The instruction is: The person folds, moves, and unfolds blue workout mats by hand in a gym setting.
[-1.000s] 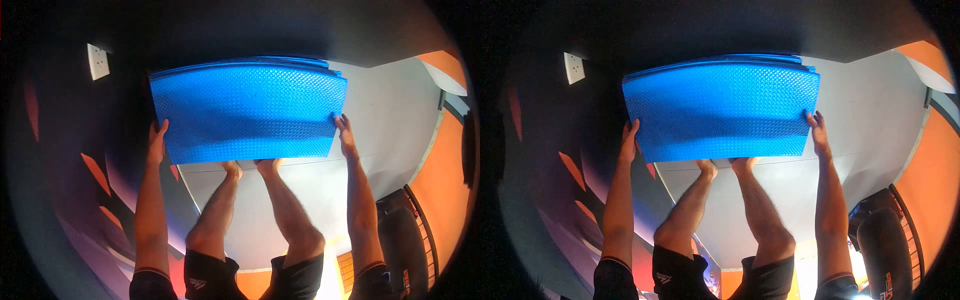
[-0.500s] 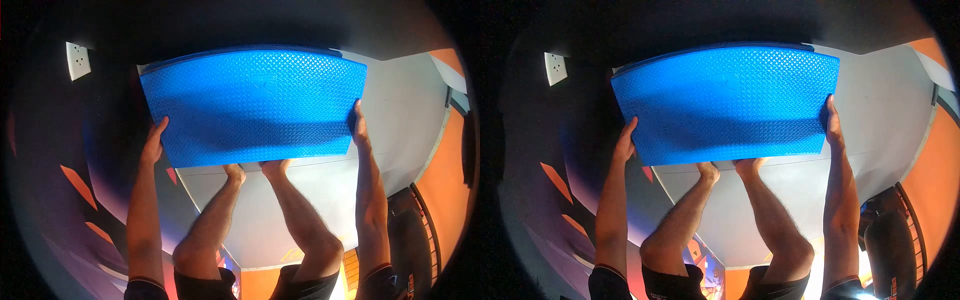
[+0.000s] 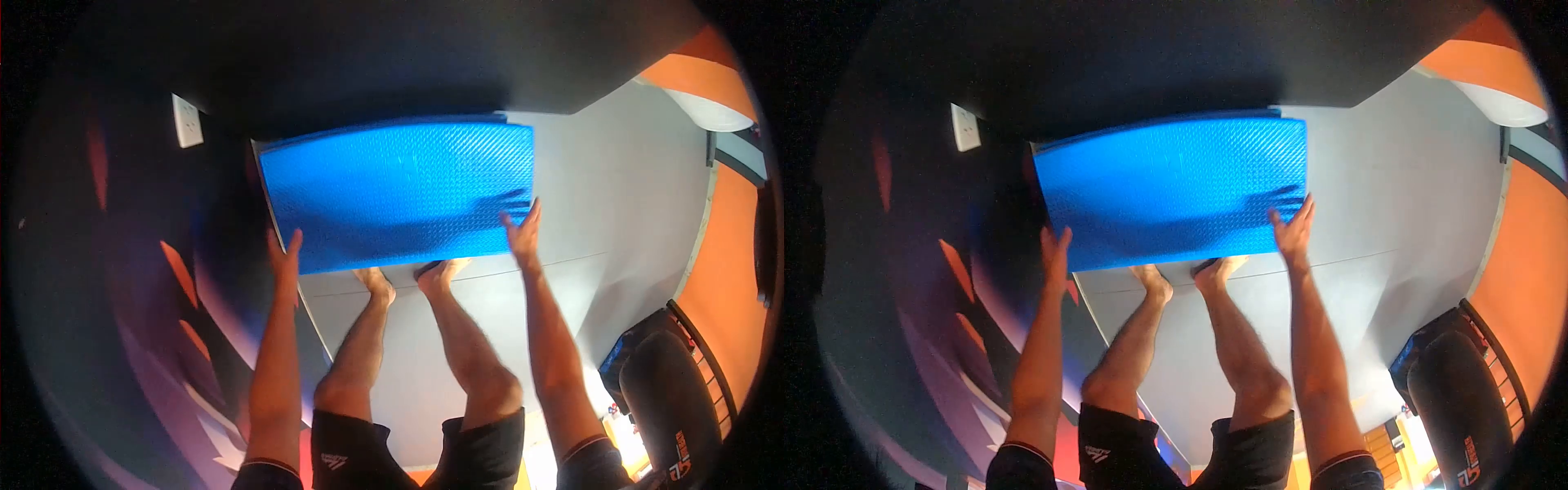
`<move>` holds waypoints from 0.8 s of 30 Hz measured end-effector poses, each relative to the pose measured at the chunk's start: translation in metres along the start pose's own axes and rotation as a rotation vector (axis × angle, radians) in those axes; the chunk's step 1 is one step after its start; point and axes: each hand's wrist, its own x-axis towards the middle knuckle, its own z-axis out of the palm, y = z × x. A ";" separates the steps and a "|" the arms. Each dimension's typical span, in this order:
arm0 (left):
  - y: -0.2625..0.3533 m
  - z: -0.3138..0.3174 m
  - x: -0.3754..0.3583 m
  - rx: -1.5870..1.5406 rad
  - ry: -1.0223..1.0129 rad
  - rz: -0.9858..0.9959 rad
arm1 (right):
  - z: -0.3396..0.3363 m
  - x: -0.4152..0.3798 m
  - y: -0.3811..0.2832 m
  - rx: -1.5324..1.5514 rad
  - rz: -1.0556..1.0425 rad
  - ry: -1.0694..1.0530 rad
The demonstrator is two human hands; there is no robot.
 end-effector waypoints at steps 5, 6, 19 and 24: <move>0.039 0.001 -0.095 0.136 -0.026 -0.137 | -0.073 -0.093 -0.061 0.138 -0.015 -0.147; 0.058 -0.002 -0.117 0.144 -0.060 -0.182 | -0.091 -0.111 -0.072 0.135 -0.018 -0.165; 0.222 -0.097 -0.289 0.164 -0.297 -0.168 | -0.333 -0.209 -0.199 0.369 0.101 -0.624; 0.225 -0.137 -0.289 0.079 -0.437 -0.153 | -0.417 -0.199 -0.216 0.353 0.011 -0.601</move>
